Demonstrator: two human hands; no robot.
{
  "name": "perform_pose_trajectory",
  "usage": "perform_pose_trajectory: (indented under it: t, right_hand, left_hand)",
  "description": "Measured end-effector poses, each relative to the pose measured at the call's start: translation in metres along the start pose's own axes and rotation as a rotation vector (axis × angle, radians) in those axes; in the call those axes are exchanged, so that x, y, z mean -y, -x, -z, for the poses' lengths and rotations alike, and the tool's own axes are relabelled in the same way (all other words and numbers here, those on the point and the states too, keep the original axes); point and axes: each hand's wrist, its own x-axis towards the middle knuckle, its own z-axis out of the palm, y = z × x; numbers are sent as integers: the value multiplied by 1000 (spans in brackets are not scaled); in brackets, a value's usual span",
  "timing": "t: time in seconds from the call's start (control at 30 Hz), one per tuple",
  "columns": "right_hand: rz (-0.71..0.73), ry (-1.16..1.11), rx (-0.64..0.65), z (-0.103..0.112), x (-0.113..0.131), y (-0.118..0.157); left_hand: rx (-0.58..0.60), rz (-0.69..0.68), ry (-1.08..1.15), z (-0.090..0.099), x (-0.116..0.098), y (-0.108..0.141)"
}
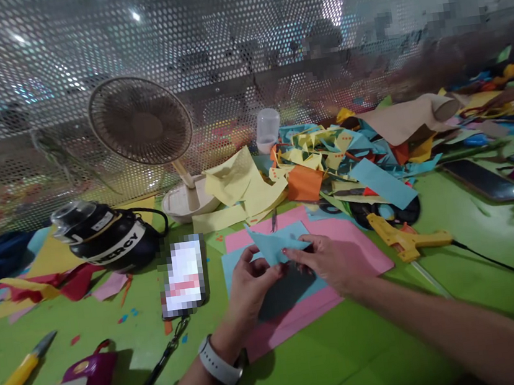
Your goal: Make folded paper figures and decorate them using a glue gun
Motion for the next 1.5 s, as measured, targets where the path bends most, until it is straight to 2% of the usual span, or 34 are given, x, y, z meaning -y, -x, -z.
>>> perform_pose_trajectory:
  t: [0.3, 0.47, 0.57, 0.73, 0.9, 1.03, 1.2, 1.4, 1.5]
  right_hand:
    - [7, -49, 25, 0, 6, 4]
    - [71, -90, 12, 1, 1, 2]
    - [119, -115, 29, 1, 0, 3]
    - [155, 13, 153, 8, 23, 15]
    - [267, 104, 102, 13, 43, 13]
    - [213, 237, 129, 9, 40, 3]
    - [211, 202, 146, 8, 34, 0]
    - [117, 147, 210, 9, 30, -3]
    - [75, 149, 214, 11, 30, -7]
  left_hand:
    - [21, -6, 1, 1, 0, 0]
    - [15, 62, 244, 0, -1, -1]
    - [18, 91, 270, 0, -3, -1]
    - [-43, 75, 251, 4, -8, -3]
    - [2, 23, 111, 11, -13, -5]
    - [16, -57, 14, 10, -16, -4]
    - [50, -80, -3, 7, -20, -2]
    - [42, -53, -20, 13, -26, -7]
    - [65, 3, -44, 17, -33, -9]
